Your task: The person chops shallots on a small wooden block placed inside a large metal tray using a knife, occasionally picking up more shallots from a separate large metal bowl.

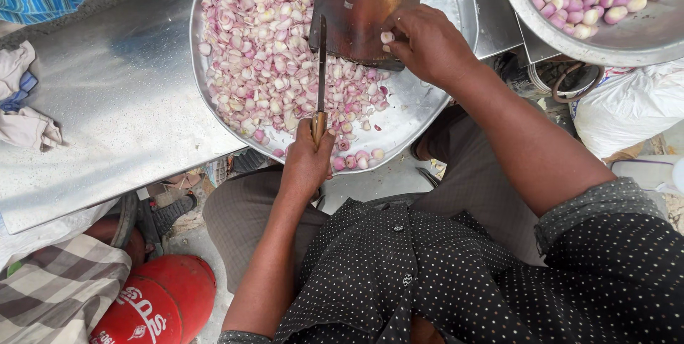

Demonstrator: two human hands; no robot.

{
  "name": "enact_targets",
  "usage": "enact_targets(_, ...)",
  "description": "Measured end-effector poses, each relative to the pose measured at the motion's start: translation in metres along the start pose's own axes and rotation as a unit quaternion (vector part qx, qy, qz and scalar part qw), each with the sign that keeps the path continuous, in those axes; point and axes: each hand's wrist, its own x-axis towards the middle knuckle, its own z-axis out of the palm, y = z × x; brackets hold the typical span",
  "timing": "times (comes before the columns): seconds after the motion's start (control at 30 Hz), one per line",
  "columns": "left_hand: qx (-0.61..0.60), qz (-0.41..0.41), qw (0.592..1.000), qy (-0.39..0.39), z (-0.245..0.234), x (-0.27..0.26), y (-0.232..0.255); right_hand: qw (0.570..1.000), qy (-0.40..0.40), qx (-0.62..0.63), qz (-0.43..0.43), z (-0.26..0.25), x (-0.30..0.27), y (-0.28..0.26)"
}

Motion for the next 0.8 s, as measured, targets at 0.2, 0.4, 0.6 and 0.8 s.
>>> enact_targets(0.2, 0.009, 0.033, 0.999, -0.031, 0.027, 0.035, 0.02, 0.972, 0.067, -0.128, -0.185, 0.031, 0.036, 0.014)
enact_targets(0.4, -0.005, -0.02, 0.997, -0.07, 0.037, 0.055, 0.052, 0.985, 0.08, -0.061, -0.138, 0.035, 0.038, 0.02)
enact_targets(0.6, -0.032, 0.004, 0.998, -0.054, 0.042, 0.076, 0.067, 0.994, 0.067, -0.009, -0.09, 0.039, 0.048, 0.021)
enact_targets(0.8, 0.037, -0.038, 0.989, -0.139, 0.027, 0.07, 0.081, 0.994, 0.08, 0.036, -0.068, 0.047, 0.046, 0.034)
